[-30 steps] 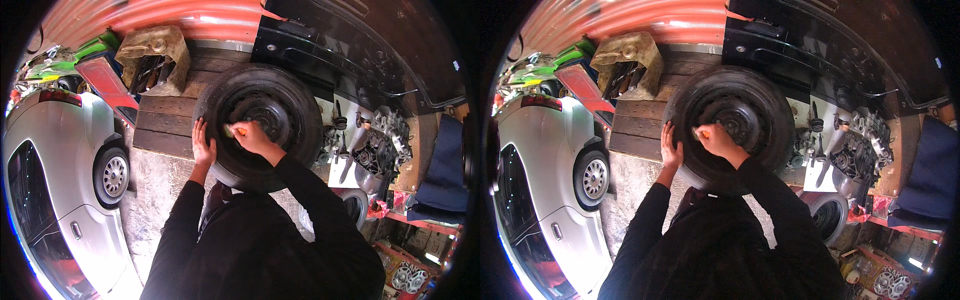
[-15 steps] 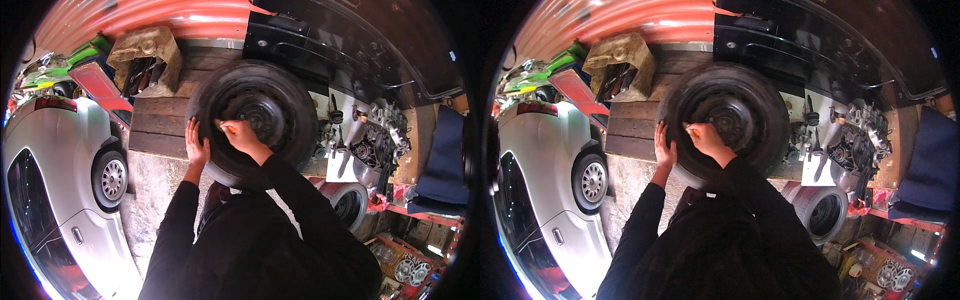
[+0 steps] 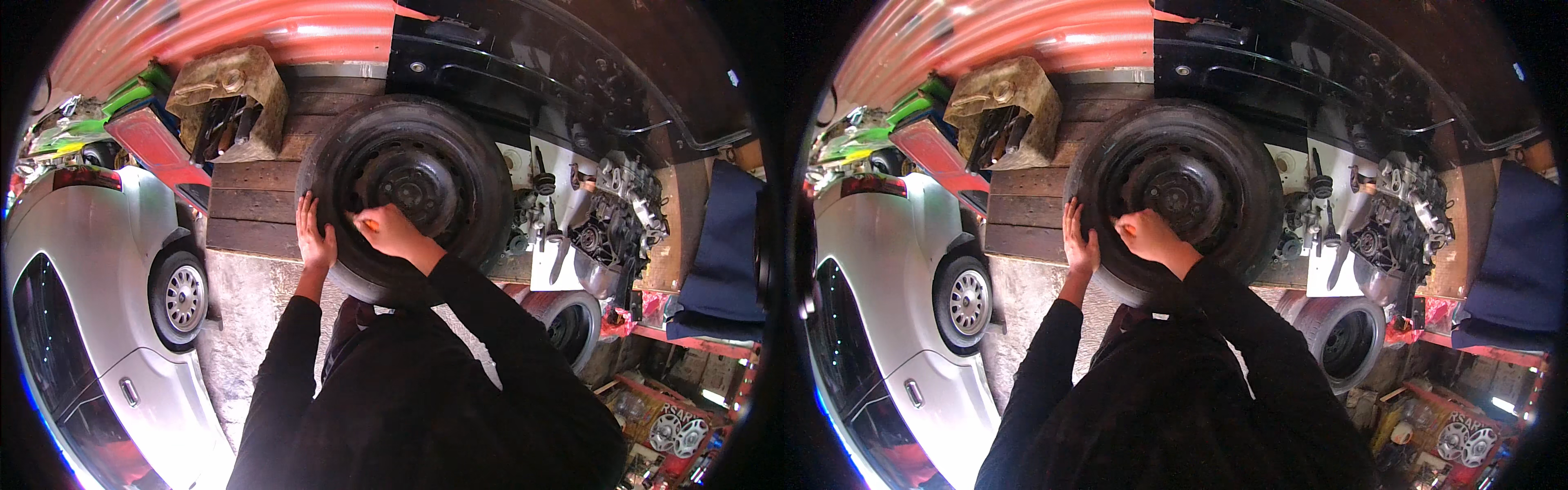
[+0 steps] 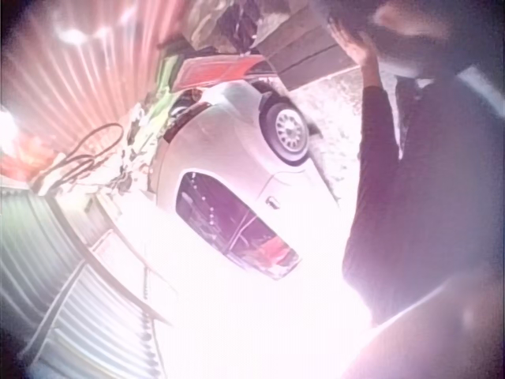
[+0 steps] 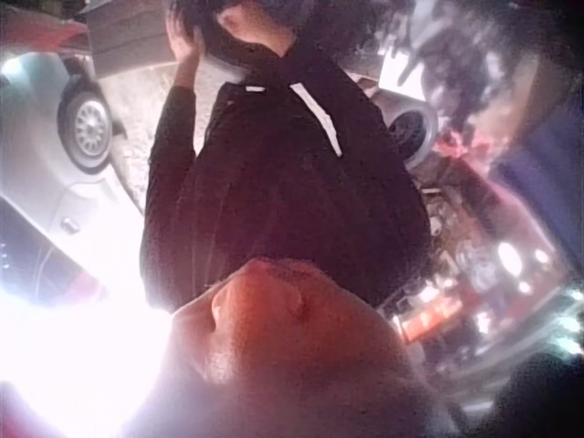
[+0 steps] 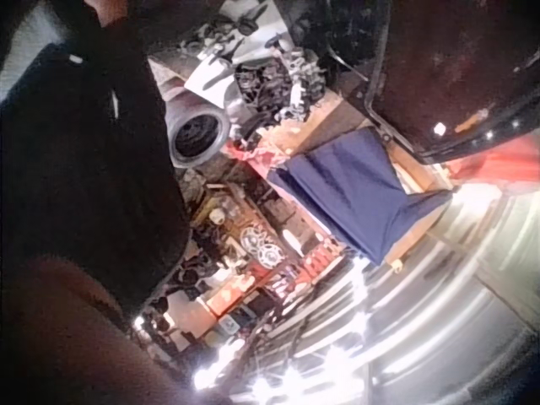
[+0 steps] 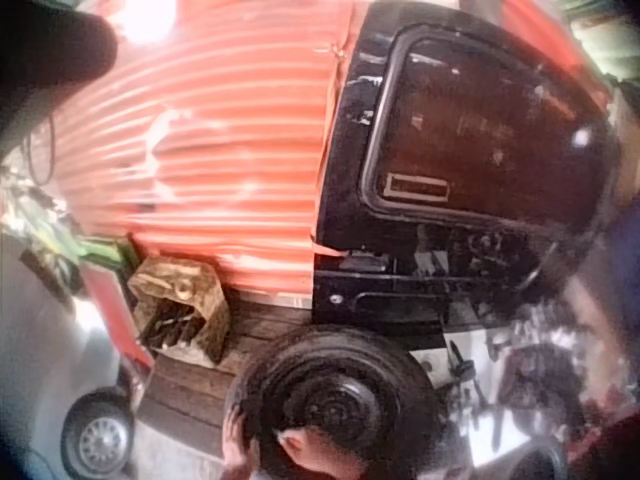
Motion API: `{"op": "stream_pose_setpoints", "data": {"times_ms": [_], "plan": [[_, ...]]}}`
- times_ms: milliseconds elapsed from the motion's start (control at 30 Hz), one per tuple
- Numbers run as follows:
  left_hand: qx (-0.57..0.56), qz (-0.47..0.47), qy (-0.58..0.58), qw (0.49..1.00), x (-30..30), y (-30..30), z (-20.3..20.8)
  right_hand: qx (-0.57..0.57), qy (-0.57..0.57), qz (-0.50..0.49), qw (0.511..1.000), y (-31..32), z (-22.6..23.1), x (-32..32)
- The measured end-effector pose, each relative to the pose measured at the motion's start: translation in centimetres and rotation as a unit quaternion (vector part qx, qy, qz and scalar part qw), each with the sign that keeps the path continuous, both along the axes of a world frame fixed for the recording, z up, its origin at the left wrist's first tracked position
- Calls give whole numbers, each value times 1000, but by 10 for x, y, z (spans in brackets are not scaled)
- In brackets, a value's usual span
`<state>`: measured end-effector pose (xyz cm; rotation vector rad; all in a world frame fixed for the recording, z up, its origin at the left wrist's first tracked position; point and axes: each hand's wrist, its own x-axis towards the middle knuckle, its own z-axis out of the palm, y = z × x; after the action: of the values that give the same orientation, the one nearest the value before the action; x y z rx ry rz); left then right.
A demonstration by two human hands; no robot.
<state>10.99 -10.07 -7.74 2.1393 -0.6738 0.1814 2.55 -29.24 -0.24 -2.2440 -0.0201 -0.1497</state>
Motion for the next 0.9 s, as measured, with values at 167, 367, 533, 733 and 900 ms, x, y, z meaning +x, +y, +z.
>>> {"op": "stream_pose_setpoints", "data": {"times_ms": [167,367,533,733,900], "plan": [[-4,6,-6,1000,-1,3,-1,-11,63,85,994,-22,13,-38],[-11,-3,-16,1000,0,0,-2,-4,50,73,996,-15,11,-12],[-15,-4,-18,1000,-1,3,-4,-50,152,136,978,-35,19,-45],[-18,-5,-25,1000,-1,2,-6,6,134,170,976,-47,51,-47],[-2,-5,-6,1000,0,1,-2,105,71,31,991,-12,14,-50]]}}
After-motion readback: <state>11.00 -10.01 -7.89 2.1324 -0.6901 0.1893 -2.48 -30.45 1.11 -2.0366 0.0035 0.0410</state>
